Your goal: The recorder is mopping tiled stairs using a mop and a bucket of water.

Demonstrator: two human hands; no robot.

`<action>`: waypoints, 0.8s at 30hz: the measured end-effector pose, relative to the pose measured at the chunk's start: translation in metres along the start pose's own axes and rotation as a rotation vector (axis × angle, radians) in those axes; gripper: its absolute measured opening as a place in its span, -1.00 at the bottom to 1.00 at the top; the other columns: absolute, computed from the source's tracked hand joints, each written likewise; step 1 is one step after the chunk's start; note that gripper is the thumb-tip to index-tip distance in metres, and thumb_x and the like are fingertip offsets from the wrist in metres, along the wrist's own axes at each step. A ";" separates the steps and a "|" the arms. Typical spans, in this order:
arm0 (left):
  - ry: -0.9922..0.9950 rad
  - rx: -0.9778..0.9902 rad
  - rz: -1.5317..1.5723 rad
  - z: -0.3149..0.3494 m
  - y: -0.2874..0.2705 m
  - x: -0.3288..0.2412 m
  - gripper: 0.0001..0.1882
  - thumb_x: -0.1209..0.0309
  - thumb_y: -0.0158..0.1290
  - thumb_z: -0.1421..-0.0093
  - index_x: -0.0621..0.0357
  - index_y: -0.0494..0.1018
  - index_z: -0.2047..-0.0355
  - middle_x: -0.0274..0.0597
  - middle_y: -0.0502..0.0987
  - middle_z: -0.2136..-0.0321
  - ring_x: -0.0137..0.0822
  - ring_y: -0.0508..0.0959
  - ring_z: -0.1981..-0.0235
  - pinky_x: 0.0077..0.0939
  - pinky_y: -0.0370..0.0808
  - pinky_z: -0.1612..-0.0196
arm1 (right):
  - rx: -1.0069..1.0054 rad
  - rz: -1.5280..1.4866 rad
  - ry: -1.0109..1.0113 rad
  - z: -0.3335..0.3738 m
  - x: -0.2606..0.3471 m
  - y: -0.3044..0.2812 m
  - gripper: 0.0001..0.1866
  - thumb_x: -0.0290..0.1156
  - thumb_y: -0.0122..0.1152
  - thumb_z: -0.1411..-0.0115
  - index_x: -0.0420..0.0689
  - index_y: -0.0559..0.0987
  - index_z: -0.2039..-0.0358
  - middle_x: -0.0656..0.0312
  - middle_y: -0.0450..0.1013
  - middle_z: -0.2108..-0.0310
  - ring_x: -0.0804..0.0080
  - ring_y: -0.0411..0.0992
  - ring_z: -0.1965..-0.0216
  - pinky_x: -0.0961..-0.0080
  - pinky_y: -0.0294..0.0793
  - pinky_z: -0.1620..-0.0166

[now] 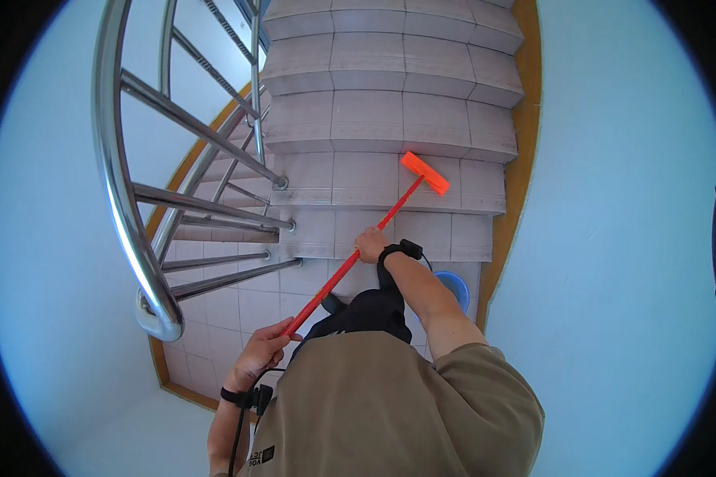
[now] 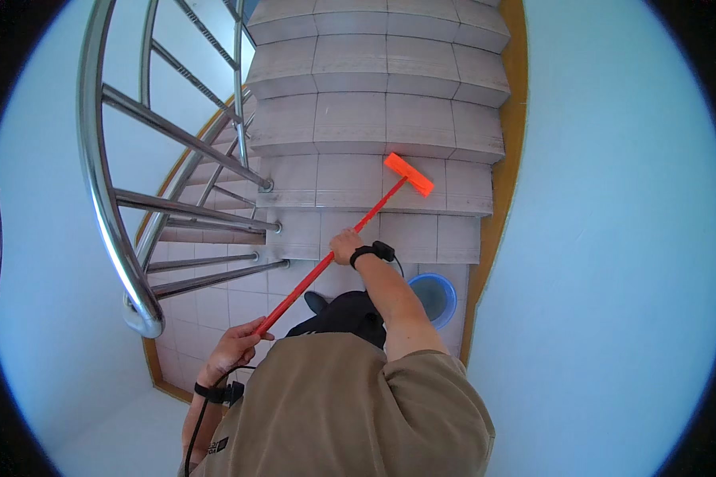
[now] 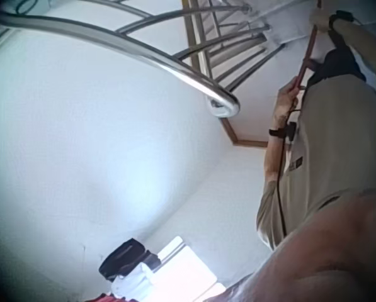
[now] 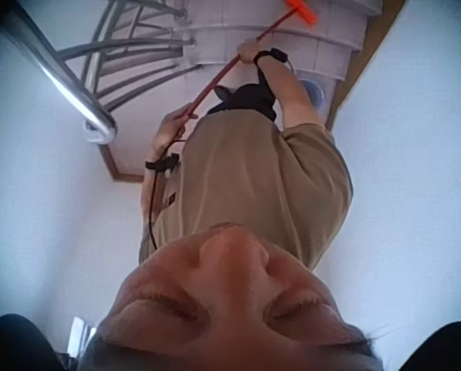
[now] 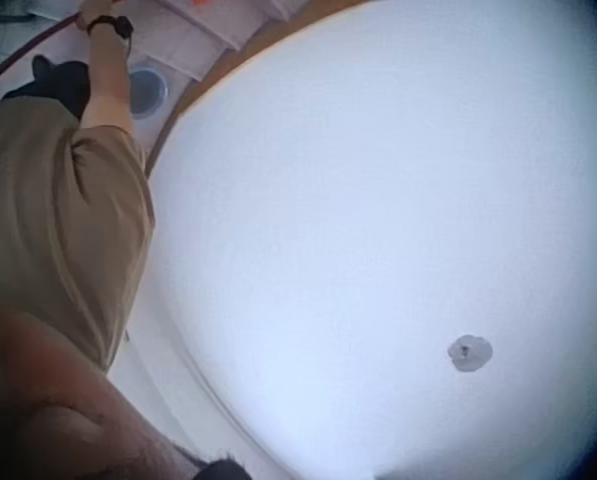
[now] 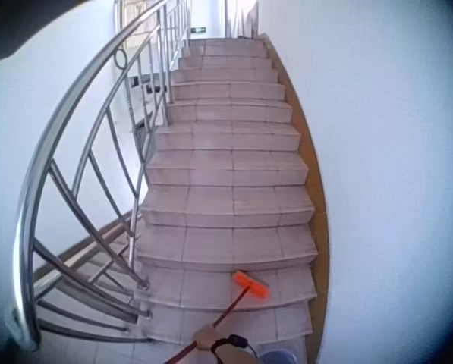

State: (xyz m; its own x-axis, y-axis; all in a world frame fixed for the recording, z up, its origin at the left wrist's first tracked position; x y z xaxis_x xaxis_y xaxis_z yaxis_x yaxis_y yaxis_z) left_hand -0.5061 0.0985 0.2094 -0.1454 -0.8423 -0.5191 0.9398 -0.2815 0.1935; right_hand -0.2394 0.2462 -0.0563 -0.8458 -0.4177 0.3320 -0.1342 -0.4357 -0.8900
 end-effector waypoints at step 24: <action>-0.031 -0.167 0.167 0.107 -0.093 0.045 -0.44 0.59 -0.07 -0.24 0.34 0.15 -0.26 -0.17 0.58 0.26 -0.65 0.26 0.69 -0.81 0.21 0.64 | -0.014 -0.061 -0.142 -0.036 0.173 0.026 -0.83 -0.30 0.23 0.09 -0.12 0.65 0.55 0.08 0.54 0.48 0.06 0.48 0.29 0.14 0.34 0.10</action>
State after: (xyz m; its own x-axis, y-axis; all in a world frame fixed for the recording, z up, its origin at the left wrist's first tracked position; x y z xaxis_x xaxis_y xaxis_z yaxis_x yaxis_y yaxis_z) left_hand -0.6336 0.0376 0.2571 0.0096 -0.8851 -0.4653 0.9894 -0.0592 0.1329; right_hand -0.4076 0.1917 -0.0333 -0.7541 -0.4999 0.4259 -0.1913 -0.4531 -0.8707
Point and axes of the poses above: each hand's wrist, its own z-axis away from the middle knuckle, its own y-axis out of the palm, x = y × z, the point moved 4 cm from there along -z, towards the middle knuckle
